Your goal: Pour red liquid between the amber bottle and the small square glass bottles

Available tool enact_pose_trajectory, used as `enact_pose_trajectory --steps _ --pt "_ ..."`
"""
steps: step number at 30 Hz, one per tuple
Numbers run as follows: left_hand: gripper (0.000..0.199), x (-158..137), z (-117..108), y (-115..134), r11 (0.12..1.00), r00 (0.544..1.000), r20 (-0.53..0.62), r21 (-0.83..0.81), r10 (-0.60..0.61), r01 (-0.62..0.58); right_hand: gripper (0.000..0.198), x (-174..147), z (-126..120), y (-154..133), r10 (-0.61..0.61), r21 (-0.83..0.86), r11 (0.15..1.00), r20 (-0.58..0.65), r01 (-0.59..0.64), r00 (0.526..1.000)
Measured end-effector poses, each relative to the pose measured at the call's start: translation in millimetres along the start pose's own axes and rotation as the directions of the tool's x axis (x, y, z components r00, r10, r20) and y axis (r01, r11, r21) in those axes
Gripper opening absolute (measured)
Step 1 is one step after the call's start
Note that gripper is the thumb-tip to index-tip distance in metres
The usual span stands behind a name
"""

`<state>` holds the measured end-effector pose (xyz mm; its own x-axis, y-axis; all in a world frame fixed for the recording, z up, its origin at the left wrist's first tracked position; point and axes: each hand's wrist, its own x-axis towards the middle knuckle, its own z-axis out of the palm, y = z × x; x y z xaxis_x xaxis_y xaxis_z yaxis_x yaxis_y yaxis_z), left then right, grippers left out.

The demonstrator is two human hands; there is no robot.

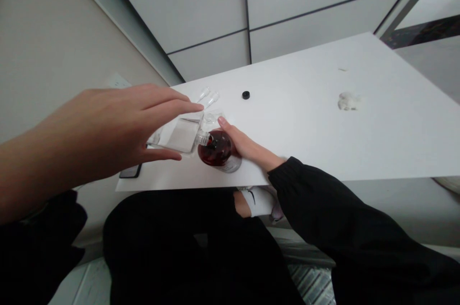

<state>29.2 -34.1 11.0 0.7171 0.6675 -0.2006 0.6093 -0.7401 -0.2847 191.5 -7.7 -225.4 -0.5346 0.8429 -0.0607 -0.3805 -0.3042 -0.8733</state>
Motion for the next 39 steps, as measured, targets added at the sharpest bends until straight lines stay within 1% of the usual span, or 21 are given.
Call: enact_pose_trajectory --steps 5,8,12,18,22,24,28,31,33,36,39 --pt "0.052 -2 -2 -1 0.999 0.999 -0.006 0.032 0.037 -0.036 0.075 0 0 0 0.002 0.009 1.000 -0.016 -0.002 1.000" --pt "0.050 0 0 -3 1.000 1.000 -0.004 -0.002 0.025 -0.025 0.073 1 -1 3 -0.007 0.042 0.999 -0.015 0.007 1.000" --pt "0.047 2 0 -3 0.998 1.000 0.008 -0.054 0.011 -0.010 0.071 1 -1 5 0.011 0.091 0.996 -0.030 -0.008 0.999" --pt "0.048 2 -3 -1 0.999 0.999 0.038 -0.050 0.008 -0.007 0.071 1 -1 4 -0.007 0.064 0.998 -0.041 0.010 0.999" --pt "0.050 0 -2 -1 0.999 0.999 0.024 -0.017 0.044 -0.044 0.074 2 -2 4 0.001 0.029 1.000 -0.045 0.000 0.999" --pt "0.049 0 -1 -2 0.999 0.999 0.009 -0.015 0.040 -0.040 0.075 2 -2 4 0.009 0.021 1.000 -0.059 -0.008 0.998" --pt "0.045 2 1 -5 0.998 0.999 -0.013 -0.039 0.041 -0.041 0.074 3 -3 6 0.001 0.054 0.999 -0.055 0.002 0.998" --pt "0.045 4 1 -5 0.998 0.999 -0.020 -0.032 0.050 -0.051 0.073 3 -4 8 0.018 0.076 0.997 -0.046 -0.014 0.999" --pt "0.048 6 -1 -2 0.999 0.999 0.010 -0.007 0.040 -0.040 0.074 3 -5 9 0.032 0.086 0.996 -0.058 -0.027 0.998" --pt "0.055 8 -5 4 0.999 0.997 0.082 0.054 0.003 -0.008 0.075 3 -6 11 0.012 0.073 0.997 -0.067 -0.007 0.998" --pt "0.057 8 -8 6 0.997 0.995 0.097 0.081 0.001 -0.009 0.075 3 -7 11 0.003 0.046 0.999 -0.068 0.000 0.998"
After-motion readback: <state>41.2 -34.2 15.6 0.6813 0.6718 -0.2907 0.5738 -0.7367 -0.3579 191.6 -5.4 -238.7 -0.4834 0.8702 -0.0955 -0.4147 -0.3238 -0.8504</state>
